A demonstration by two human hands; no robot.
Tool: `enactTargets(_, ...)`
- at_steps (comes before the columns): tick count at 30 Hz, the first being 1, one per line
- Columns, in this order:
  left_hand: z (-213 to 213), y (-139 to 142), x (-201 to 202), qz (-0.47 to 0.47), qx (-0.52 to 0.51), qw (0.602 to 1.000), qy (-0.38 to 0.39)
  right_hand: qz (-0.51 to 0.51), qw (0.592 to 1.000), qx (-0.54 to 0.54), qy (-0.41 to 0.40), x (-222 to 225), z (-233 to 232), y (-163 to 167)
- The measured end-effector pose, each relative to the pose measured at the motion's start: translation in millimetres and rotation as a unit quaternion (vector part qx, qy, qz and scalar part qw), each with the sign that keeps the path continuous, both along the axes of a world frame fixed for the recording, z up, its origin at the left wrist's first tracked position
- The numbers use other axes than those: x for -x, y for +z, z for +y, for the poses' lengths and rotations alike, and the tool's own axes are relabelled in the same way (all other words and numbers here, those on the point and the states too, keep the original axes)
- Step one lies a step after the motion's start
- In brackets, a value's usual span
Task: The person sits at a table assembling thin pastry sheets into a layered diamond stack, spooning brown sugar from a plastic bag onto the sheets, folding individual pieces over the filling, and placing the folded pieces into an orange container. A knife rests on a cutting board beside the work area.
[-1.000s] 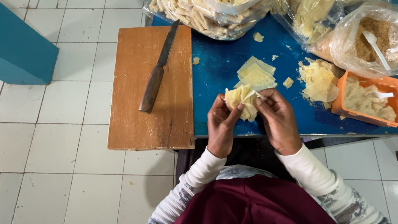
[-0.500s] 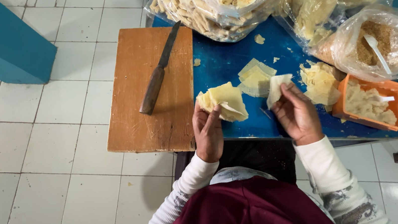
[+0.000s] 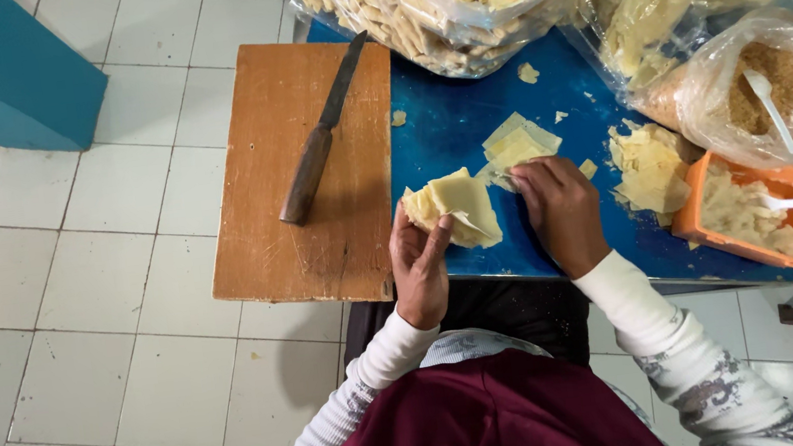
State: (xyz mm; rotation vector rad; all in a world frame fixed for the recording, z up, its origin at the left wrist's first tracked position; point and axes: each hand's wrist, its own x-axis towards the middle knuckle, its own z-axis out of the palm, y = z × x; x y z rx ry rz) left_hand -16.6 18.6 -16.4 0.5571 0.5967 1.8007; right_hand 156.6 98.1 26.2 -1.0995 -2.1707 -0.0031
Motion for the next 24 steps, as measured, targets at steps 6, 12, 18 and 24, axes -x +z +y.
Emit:
enactTargets(6, -0.9, -0.2, -1.4, 0.035, 0.005, 0.999, -0.015, -0.015, 1.000, -0.014, 0.016, 5.0, -10.6, 7.2)
enactTargets(12, -0.9, 0.2, -2.3, 0.054, 0.003, 0.998, -0.020, 0.088, 0.986, 0.125, 0.070, -0.6, -30.8, 37.2)
enactTargets(18, 3.5, -1.1, -13.6, 0.098, -0.015, 0.993, -0.056, 0.184, 0.966, 0.168, 0.071, 15.0, -60.4, 32.8)
enactTargets(24, 4.7, 4.7, -9.3, 0.127, 0.013, 0.989, -0.069, 0.344, 0.836, 0.427, 0.029, -12.0, -34.9, -10.1)
